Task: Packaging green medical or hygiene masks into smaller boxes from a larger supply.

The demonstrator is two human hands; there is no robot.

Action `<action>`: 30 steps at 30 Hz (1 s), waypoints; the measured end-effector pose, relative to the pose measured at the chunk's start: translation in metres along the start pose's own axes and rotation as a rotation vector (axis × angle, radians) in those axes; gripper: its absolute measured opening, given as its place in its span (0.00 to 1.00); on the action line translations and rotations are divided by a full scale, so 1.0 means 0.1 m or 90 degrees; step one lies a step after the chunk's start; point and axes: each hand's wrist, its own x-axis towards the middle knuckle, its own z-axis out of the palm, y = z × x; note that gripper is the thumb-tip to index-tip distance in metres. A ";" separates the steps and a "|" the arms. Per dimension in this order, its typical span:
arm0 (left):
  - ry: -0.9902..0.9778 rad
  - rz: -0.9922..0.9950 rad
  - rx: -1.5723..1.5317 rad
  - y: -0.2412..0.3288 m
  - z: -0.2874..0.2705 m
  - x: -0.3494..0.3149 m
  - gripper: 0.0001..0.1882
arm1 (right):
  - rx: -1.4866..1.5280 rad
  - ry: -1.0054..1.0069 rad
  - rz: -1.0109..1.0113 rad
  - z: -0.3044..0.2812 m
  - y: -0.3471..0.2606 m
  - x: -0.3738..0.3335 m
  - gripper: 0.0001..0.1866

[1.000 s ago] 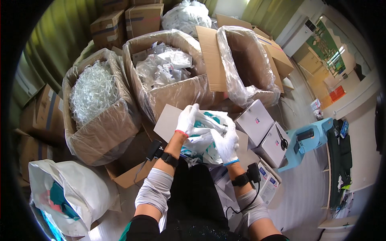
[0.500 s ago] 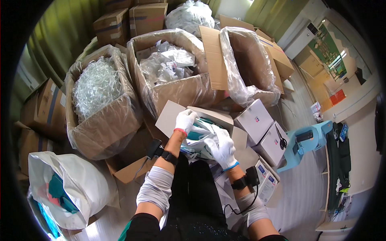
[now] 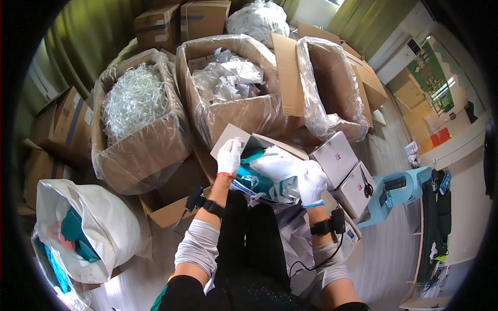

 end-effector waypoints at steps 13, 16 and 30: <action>-0.247 0.028 0.088 0.16 0.13 -0.25 0.29 | 0.402 -0.044 0.442 -0.30 0.26 0.15 0.07; -0.371 0.000 -0.082 0.41 0.15 -0.30 0.39 | 0.485 -0.046 0.461 -0.34 0.37 0.11 0.11; -0.147 0.024 0.006 0.37 0.69 -0.63 0.07 | 0.594 -0.006 0.589 -0.23 0.53 -0.18 0.11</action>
